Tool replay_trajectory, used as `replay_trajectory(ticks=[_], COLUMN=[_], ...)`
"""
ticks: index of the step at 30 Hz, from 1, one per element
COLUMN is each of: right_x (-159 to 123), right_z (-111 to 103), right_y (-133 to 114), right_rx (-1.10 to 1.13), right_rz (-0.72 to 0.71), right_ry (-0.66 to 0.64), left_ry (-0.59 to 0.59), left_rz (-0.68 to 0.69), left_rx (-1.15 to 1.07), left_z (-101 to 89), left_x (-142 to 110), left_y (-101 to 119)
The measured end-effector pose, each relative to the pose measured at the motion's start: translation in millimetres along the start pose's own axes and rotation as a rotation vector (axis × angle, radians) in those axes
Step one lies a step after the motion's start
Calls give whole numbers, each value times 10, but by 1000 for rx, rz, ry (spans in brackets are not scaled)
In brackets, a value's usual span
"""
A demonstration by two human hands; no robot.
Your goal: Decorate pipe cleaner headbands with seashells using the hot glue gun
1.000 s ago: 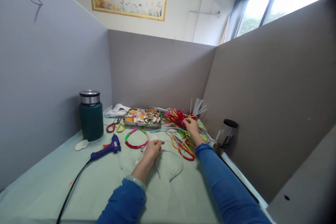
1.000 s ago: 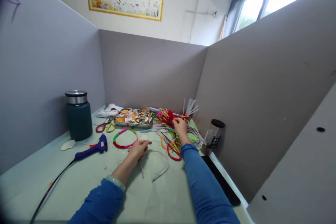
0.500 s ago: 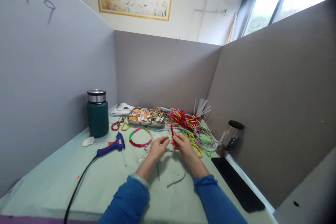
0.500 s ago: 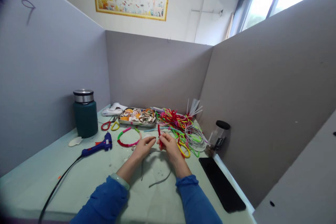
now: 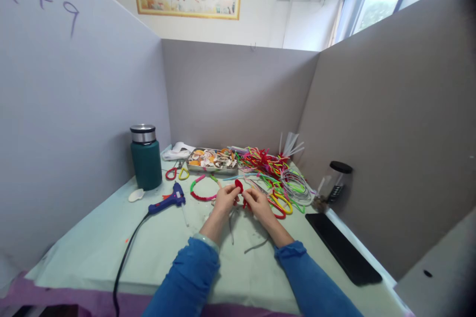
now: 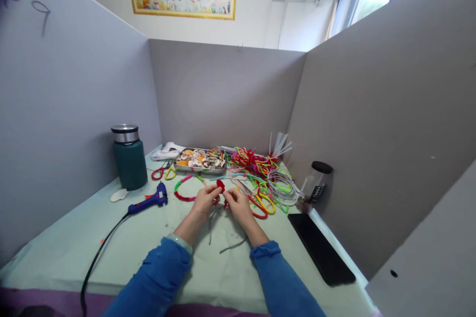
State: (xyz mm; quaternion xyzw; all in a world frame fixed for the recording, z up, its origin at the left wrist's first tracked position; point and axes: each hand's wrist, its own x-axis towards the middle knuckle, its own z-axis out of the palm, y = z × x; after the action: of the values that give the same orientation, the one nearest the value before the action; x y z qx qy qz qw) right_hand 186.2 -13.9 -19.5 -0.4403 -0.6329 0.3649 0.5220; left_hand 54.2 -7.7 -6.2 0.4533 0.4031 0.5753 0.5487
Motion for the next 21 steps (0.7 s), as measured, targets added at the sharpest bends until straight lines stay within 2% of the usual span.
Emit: replay_trajectory(ticks=[3,5,11,16,21], right_x=[26,27,-26,-32,-25], right_z=[-33,-50,-29,-21,-38], right_y=[44,41,-48,-88,-61], right_rx=[-2,30,-20,-3,193], right_rz=[1,6,69,-42,102], right_ry=[111,126,-68,-8,-71], left_ry=[-9,-9,6,49,2], left_rz=[5,-4,-12,-42,-109], left_rx=[-20,-27,-16,15,-58], left_z=[14,21,19,13,11], left_x=[-8,-23,-52,-39,-45], left_y=[9,27,58,40,58])
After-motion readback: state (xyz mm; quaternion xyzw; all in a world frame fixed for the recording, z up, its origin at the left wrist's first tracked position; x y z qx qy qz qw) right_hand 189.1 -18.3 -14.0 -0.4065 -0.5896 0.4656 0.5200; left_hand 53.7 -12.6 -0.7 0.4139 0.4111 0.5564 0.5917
